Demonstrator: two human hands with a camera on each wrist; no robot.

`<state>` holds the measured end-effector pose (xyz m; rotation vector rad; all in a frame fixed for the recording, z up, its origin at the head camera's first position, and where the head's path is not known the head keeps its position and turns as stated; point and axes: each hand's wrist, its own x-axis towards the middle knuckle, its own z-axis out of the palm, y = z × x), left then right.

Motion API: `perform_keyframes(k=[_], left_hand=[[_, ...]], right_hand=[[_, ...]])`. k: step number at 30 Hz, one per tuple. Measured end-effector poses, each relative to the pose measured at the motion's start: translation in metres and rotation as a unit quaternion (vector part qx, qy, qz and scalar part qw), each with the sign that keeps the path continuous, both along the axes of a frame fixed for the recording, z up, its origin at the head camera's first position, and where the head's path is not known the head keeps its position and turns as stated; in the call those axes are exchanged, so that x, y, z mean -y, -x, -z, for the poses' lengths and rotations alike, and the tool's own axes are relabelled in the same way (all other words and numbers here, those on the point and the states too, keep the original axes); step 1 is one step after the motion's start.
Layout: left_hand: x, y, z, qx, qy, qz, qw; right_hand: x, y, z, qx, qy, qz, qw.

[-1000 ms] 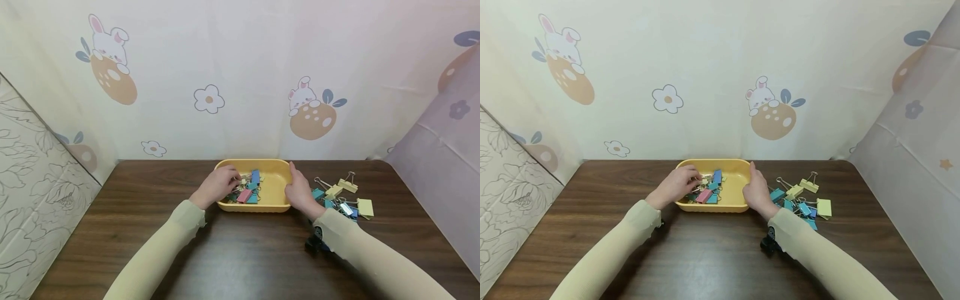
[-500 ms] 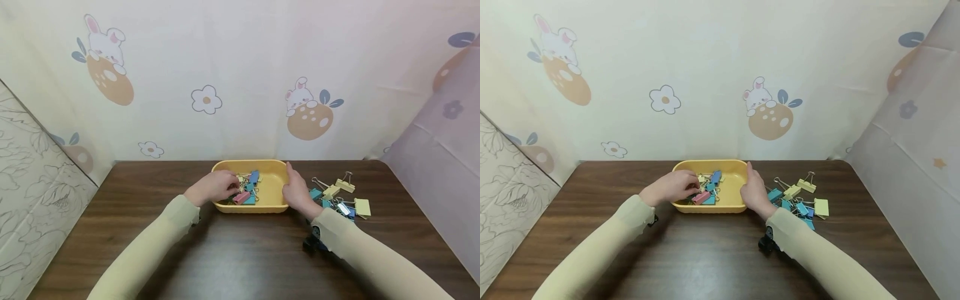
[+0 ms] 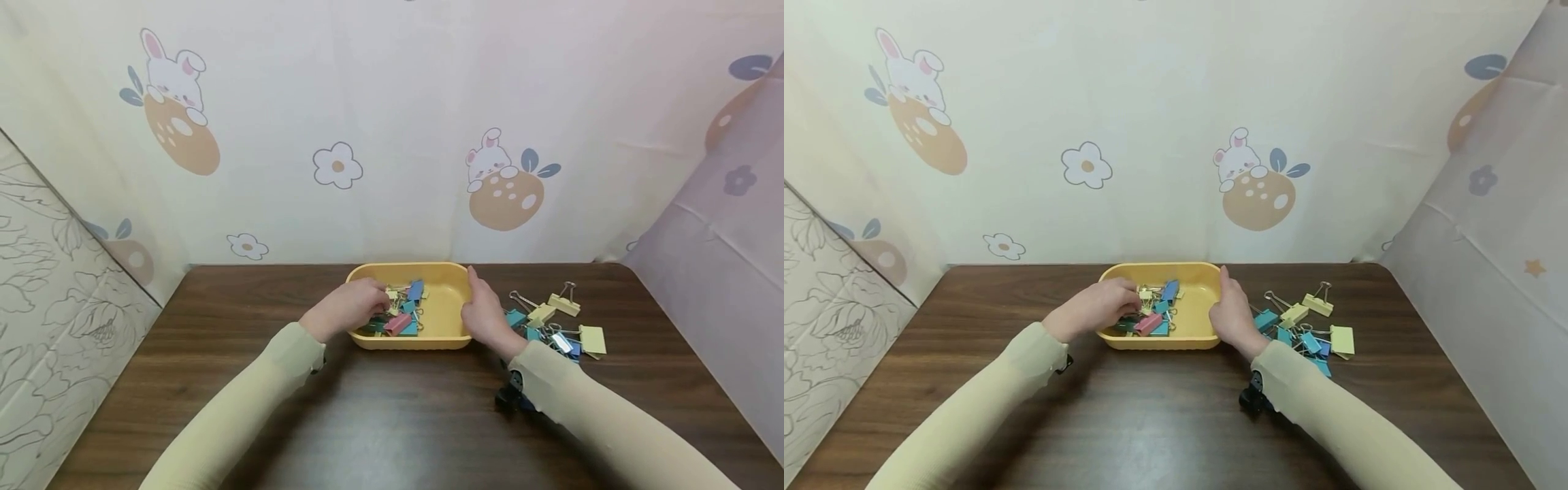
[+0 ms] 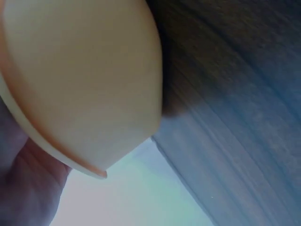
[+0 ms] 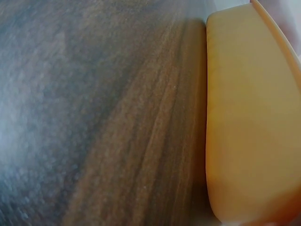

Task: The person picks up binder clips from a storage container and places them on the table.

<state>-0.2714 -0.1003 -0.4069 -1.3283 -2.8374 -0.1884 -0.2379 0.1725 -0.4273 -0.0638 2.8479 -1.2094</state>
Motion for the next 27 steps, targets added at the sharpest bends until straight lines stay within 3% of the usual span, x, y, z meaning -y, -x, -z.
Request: perform_keyframes(k=[5,10,14,17,21,27], left_hand=[[0.002,-0.002,-0.003,0.017,-0.066,-0.021,0.9975],[0.007,-0.005,-0.002,-0.001,-0.128,-0.054,0.9904],[0.010,-0.006,-0.001,-0.026,-0.206,-0.081,0.9749],[0.012,-0.006,-0.003,-0.036,-0.238,-0.093,0.9662],[0.016,-0.007,-0.011,-0.009,-0.273,-0.118,0.9548],[0.035,-0.010,-0.027,0.025,-0.343,-0.178,0.9217]], right_hand=[[-0.002,0.000,-0.001,0.003,0.003,0.006,1.000],[-0.001,0.000,0.001,0.008,0.009,0.005,1.000],[0.000,-0.001,0.000,0.006,0.007,0.005,1.000],[0.000,-0.001,-0.001,0.008,0.007,0.007,1.000],[0.001,-0.002,-0.001,0.011,0.010,0.009,1.000],[0.001,-0.001,-0.001,0.003,0.000,0.007,1.000]])
